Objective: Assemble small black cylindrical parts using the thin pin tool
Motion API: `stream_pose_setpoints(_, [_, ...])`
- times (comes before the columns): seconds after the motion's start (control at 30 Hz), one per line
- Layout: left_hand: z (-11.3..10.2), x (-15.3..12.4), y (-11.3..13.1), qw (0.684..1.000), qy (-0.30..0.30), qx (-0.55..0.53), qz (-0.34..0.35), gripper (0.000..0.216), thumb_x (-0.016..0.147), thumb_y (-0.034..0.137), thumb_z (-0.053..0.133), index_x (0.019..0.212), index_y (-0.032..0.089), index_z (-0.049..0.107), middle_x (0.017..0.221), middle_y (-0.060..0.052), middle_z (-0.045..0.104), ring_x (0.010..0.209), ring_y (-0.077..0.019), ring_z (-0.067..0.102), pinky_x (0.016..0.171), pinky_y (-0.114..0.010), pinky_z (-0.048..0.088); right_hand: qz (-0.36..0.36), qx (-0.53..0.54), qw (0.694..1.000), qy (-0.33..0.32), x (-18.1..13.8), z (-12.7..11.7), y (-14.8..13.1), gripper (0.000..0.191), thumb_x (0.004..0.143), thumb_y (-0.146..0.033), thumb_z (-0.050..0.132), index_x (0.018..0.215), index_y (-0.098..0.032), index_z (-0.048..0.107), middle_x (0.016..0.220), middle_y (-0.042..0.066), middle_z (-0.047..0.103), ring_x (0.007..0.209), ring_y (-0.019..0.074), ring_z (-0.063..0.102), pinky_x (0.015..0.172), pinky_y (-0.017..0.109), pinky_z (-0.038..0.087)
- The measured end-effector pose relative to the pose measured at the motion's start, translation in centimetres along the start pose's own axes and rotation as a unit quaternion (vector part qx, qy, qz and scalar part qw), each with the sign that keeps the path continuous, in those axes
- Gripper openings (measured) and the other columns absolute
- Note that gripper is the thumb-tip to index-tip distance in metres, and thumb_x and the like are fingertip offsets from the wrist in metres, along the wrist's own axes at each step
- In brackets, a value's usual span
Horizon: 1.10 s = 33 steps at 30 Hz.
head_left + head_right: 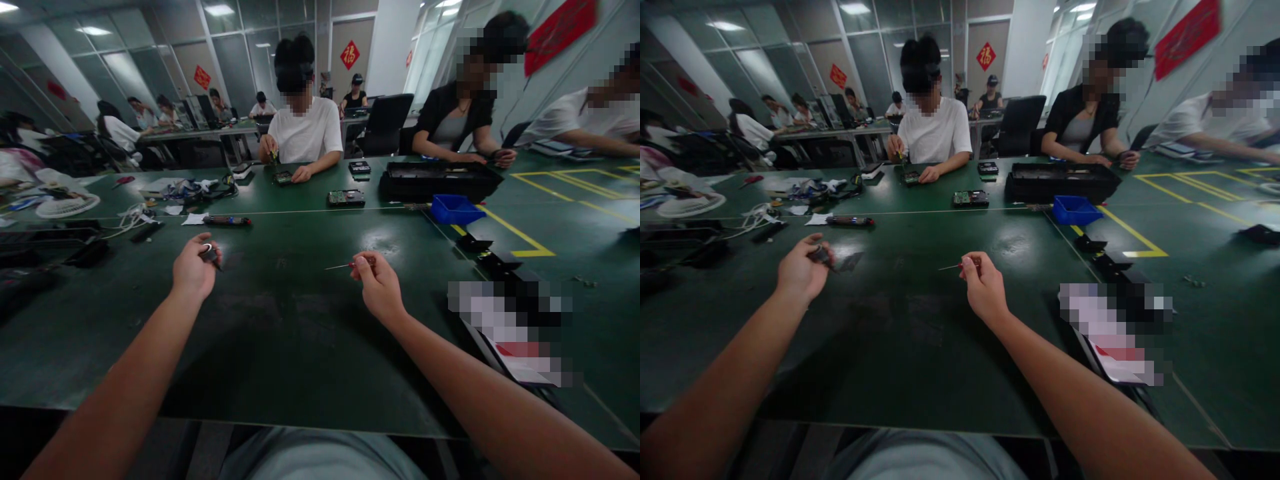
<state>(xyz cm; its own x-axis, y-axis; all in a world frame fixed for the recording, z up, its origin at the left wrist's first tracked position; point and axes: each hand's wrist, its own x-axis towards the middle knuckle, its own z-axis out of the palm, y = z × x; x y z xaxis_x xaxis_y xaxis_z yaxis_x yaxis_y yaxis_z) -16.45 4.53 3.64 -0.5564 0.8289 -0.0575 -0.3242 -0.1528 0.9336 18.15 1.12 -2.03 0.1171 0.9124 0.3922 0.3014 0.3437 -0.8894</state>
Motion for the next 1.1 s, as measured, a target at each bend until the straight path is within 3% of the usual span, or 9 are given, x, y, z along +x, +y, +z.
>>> stream_pose_setpoints(0.23, [5.8, -4.0, -2.9, 0.990, -0.127, -0.007, -0.059, 0.036, 0.066, 0.007, 0.050, 0.100, 0.015, 0.059, 0.073, -0.002, 0.058, 0.060, -0.0148, 0.055, 0.055, -0.024, 0.042, 0.000, 0.002, 1.000, -0.002, 0.0, 0.0, 0.0, 0.025, 0.098, -0.044, 0.050, 0.097, -0.022, 0.061, 0.074, 0.001, 0.066, 0.069, 0.0179, 0.064, 0.070, 0.034, 0.050])
stream_pose_setpoints(0.43, [8.8, -6.8, -5.1, 0.971, -0.221, 0.009, -0.091, 0.036, 0.070, 0.009, 0.048, 0.104, 0.015, 0.058, 0.076, -0.002, 0.057, 0.065, -0.0143, 0.055, 0.060, -0.025, 0.041, -0.002, -0.008, 1.000, -0.004, -0.1, -0.1, 0.1, 0.025, 0.099, -0.044, 0.050, 0.098, -0.022, 0.062, 0.074, 0.001, 0.067, 0.070, 0.0181, 0.064, 0.071, 0.034, 0.049])
stream_pose_setpoints(0.53, [9.3, -7.9, -6.9, 0.958, -0.273, 0.077, -0.039, 0.033, 0.075, 0.011, 0.048, 0.106, 0.014, 0.058, 0.083, -0.004, 0.058, 0.074, -0.0153, 0.057, 0.072, -0.028, 0.045, 0.002, -0.010, 1.000, -0.005, 0.0, -0.1, 0.2, 0.025, 0.099, -0.044, 0.050, 0.098, -0.022, 0.062, 0.075, 0.002, 0.067, 0.071, 0.0186, 0.064, 0.071, 0.034, 0.049])
stream_pose_setpoints(0.6, [9.3, -8.6, -8.2, 0.932, -0.319, 0.171, 0.020, 0.040, 0.074, 0.009, 0.052, 0.113, 0.015, 0.056, 0.093, -0.005, 0.060, 0.085, -0.0171, 0.058, 0.082, -0.031, 0.046, 0.007, -0.010, 1.000, -0.009, 0.0, 0.0, 0.2, 0.025, 0.098, -0.045, 0.050, 0.099, -0.022, 0.062, 0.076, 0.002, 0.067, 0.072, 0.0190, 0.064, 0.072, 0.034, 0.049])
stream_pose_setpoints(0.73, [8.7, -9.2, -10.2, 0.834, -0.386, 0.368, 0.139, 0.059, 0.073, -0.002, 0.052, 0.128, 0.017, 0.049, 0.114, -0.009, 0.061, 0.102, -0.0216, 0.058, 0.095, -0.038, 0.046, 0.008, -0.002, 0.999, -0.038, 0.0, 0.1, 0.3, 0.024, 0.098, -0.043, 0.050, 0.104, -0.022, 0.062, 0.081, 0.002, 0.067, 0.078, 0.0197, 0.065, 0.075, 0.034, 0.048])
stream_pose_setpoints(0.83, [8.1, -8.9, -11.2, 0.775, -0.403, 0.437, 0.213, 0.040, 0.086, 0.003, 0.052, 0.123, 0.017, 0.056, 0.120, -0.012, 0.061, 0.114, -0.0251, 0.057, 0.103, -0.043, 0.045, 0.017, -0.018, 0.998, -0.049, 0.0, 0.0, 0.0, 0.026, 0.099, -0.042, 0.049, 0.100, -0.022, 0.064, 0.076, 0.001, 0.066, 0.074, 0.0187, 0.063, 0.070, 0.033, 0.046])
stream_pose_setpoints(0.93, [7.7, -8.4, -11.5, 0.722, -0.432, 0.472, 0.264, 0.031, 0.088, 0.006, 0.057, 0.116, 0.018, 0.064, 0.120, -0.010, 0.064, 0.117, -0.0267, 0.056, 0.106, -0.047, 0.043, 0.023, -0.051, 0.997, -0.045, 0.1, -0.1, -0.4, 0.032, 0.097, -0.047, 0.051, 0.084, -0.021, 0.065, 0.065, -0.001, 0.060, 0.060, 0.0161, 0.057, 0.059, 0.030, 0.041])
stream_pose_setpoints(1.0, [7.5, -8.1, -11.6, 0.707, -0.436, 0.479, 0.285, 0.033, 0.089, 0.005, 0.059, 0.117, 0.020, 0.066, 0.121, -0.008, 0.066, 0.118, -0.0263, 0.056, 0.108, -0.048, 0.041, 0.017, -0.052, 0.998, -0.036, 0.1, -0.1, -0.5, 0.032, 0.096, -0.047, 0.053, 0.080, -0.021, 0.064, 0.061, -0.002, 0.057, 0.056, 0.0150, 0.053, 0.056, 0.030, 0.039])
stream_pose_setpoints(1.1, [7.3, -7.9, -11.5, 0.725, -0.412, 0.470, 0.289, 0.038, 0.090, 0.008, 0.061, 0.126, 0.021, 0.064, 0.125, -0.008, 0.066, 0.120, -0.0252, 0.057, 0.110, -0.047, 0.041, 0.003, 0.010, 1.000, -0.010, 0.1, -0.2, -0.3, 0.026, 0.097, -0.042, 0.053, 0.087, -0.021, 0.065, 0.070, 0.000, 0.063, 0.064, 0.0163, 0.060, 0.063, 0.031, 0.045])
